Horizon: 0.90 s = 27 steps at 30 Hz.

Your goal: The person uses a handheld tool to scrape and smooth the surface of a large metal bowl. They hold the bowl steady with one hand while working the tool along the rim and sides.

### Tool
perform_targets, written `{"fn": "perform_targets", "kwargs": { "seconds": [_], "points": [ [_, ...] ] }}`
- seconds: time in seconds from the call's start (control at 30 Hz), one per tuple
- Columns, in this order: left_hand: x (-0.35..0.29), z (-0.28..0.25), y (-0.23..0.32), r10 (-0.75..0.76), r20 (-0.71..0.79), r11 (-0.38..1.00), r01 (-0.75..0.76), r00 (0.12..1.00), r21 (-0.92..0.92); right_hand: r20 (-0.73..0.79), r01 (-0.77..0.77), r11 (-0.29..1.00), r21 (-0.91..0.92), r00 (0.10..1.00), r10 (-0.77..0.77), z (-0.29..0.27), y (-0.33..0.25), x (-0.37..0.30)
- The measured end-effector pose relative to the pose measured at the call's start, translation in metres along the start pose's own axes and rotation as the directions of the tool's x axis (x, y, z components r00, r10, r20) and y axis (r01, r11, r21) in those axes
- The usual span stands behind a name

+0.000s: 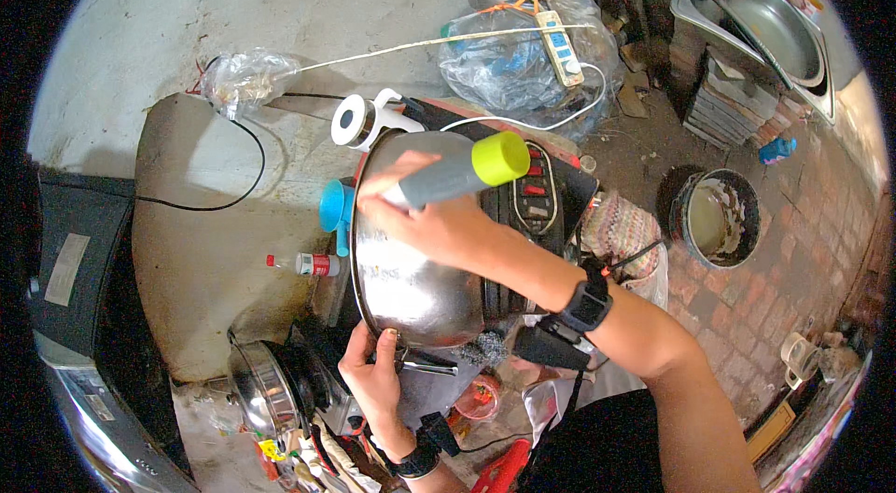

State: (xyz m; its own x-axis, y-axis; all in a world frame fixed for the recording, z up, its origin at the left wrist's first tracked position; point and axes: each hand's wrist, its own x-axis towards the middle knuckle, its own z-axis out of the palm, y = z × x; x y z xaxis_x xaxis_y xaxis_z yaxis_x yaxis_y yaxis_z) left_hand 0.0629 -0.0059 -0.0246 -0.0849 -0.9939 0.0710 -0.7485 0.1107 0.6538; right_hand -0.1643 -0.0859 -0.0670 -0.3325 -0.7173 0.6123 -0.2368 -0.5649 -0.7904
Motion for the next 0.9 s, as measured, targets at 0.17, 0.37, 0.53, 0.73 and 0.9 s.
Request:
{"fn": "perform_targets", "kwargs": {
  "seconds": [0.17, 0.37, 0.53, 0.73, 0.9],
  "points": [
    [-0.001, 0.0, -0.004, 0.018, 0.016, 0.999, -0.018, 1.0, -0.033, -0.068, 0.098, 0.993, -0.071, 0.992, -0.103, 0.004, 0.007, -0.001],
    [-0.004, 0.002, -0.01, 0.045, 0.015, 0.995, -0.044, 0.999, -0.086, -0.1, 0.047, 0.998, -0.047, 0.994, -0.051, 0.005, 0.002, -0.005],
    [-0.005, 0.0, -0.014, 0.069, 0.033, 0.995, -0.066, 0.997, -0.081, -0.142, 0.081, 0.997, 0.002, 0.987, -0.08, 0.007, 0.0, -0.005],
    [-0.013, 0.002, -0.025, 0.121, 0.004, 0.99, -0.12, 0.993, -0.072, -0.117, 0.039, 0.999, -0.008, 0.992, -0.039, 0.013, -0.004, -0.015],
    [-0.019, -0.001, -0.045, 0.114, -0.008, 0.991, -0.114, 0.994, -0.076, -0.16, 0.089, 0.992, -0.089, 0.982, -0.102, 0.018, -0.016, -0.026]
  ]
}}
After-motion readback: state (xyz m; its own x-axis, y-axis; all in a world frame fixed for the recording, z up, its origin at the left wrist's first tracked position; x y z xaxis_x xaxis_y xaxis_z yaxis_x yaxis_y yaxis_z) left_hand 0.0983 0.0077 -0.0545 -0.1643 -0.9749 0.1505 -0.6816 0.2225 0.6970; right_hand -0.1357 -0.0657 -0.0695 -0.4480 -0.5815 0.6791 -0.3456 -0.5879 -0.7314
